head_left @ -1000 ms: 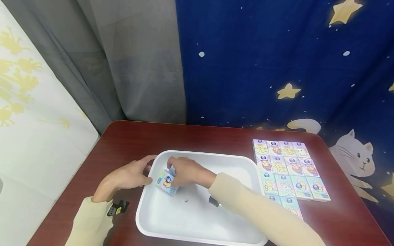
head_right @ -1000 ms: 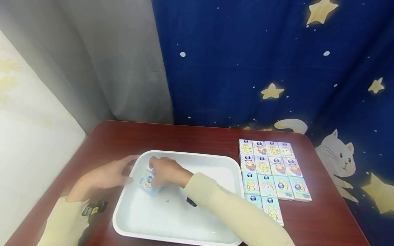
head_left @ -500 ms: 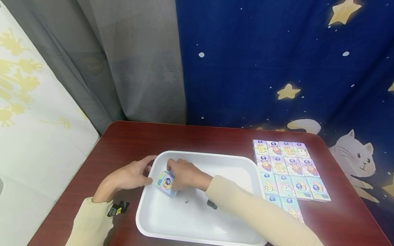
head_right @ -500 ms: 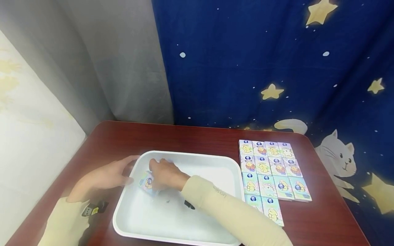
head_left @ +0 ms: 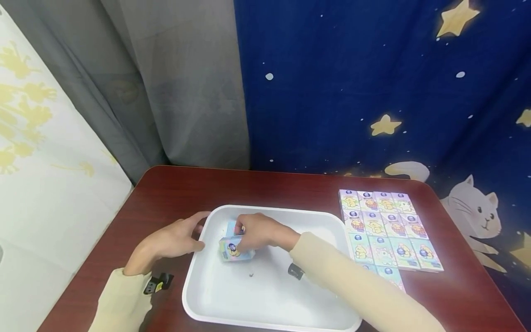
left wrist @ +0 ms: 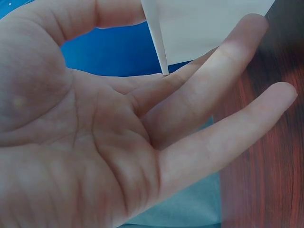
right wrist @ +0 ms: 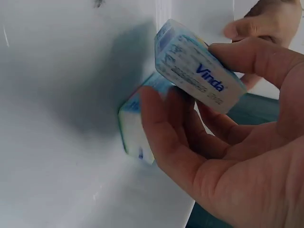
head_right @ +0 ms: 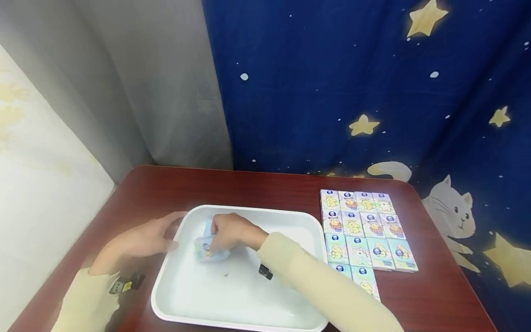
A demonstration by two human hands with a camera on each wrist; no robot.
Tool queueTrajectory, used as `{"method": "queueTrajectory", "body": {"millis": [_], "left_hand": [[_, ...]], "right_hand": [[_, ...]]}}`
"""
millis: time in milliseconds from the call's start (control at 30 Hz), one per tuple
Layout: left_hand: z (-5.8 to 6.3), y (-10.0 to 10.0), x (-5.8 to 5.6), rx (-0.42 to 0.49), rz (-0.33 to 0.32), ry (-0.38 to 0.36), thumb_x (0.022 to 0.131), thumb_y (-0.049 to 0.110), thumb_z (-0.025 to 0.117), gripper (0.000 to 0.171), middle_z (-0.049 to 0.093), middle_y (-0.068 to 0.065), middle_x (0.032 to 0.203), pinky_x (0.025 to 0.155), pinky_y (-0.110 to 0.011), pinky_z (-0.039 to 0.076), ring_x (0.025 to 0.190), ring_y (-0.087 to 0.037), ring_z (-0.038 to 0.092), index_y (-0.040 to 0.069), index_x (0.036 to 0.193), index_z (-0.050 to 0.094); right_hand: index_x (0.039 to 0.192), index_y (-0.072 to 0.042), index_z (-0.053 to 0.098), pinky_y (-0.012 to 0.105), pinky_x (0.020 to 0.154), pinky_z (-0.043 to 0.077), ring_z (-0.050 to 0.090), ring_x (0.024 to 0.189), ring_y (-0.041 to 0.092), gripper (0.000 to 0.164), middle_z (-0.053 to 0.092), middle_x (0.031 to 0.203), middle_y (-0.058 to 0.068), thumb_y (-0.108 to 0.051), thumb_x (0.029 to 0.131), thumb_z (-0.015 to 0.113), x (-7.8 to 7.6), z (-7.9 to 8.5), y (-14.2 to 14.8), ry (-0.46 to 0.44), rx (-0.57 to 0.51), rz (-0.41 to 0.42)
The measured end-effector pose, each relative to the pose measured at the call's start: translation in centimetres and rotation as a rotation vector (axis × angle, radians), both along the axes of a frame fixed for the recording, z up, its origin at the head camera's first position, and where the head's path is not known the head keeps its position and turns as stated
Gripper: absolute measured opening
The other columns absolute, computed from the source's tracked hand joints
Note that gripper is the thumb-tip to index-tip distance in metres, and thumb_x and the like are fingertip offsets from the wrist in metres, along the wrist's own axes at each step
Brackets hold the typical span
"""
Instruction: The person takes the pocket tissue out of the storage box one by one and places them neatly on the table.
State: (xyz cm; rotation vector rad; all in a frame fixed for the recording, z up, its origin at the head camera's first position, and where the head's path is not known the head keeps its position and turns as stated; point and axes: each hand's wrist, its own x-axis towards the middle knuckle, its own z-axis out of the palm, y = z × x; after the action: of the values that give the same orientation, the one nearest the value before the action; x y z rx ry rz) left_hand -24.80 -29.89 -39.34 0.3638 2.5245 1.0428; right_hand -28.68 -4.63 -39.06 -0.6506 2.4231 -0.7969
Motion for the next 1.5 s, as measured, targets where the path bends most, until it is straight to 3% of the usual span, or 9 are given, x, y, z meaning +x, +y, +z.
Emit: {"method": "queueTrajectory", "body": {"millis": [400,667,967,1500], "left_hand": [[-0.1,0.1,-0.1,-0.002,0.023,0.004,0.088,0.000,0.079,0.083,0.068,-0.023,0.132,0.087,-0.054,0.066,0.111,-0.035,0.071,-0.008,0.161,0.039],[0.0,0.0,-0.1,-0.002,0.022,0.009,0.089,0.000,0.079,0.083,0.068,-0.024,0.134,0.088,-0.055,0.066,0.115,-0.039,0.071,-0.007,0.161,0.038],[0.1,0.1,-0.2,0.000,0.016,0.010,0.089,0.001,0.080,0.084,0.068,-0.024,0.135,0.089,-0.056,0.066,0.115,-0.038,0.071,-0.007,0.161,0.038],[-0.3,0.0,-0.1,-0.015,0.025,0.007,0.090,0.001,0.079,0.081,0.068,-0.024,0.134,0.089,-0.054,0.066,0.114,-0.037,0.070,-0.006,0.160,0.040]], "right_hand": [[0.110,-0.010,0.069,0.032,0.075,0.062,0.067,0.093,0.021,0.028,0.068,0.105,0.004,-0.007,0.086,0.083,-1.2,0.2,3.4,-0.086,-0.108,-0.049],[0.119,-0.005,0.067,0.034,0.070,0.067,0.071,0.088,0.022,0.035,0.065,0.108,0.011,-0.003,0.087,0.081,-1.7,0.6,5.4,-0.135,-0.169,-0.069],[0.131,-0.006,0.061,0.038,0.080,0.068,0.071,0.096,0.025,0.049,0.068,0.121,0.017,-0.005,0.087,0.084,-1.8,1.0,8.3,-0.147,-0.202,-0.126],[0.121,0.000,0.068,0.040,0.092,0.066,0.075,0.097,0.025,0.038,0.078,0.107,0.010,-0.011,0.090,0.086,-1.8,1.4,13.6,-0.224,-0.260,-0.220]]}}
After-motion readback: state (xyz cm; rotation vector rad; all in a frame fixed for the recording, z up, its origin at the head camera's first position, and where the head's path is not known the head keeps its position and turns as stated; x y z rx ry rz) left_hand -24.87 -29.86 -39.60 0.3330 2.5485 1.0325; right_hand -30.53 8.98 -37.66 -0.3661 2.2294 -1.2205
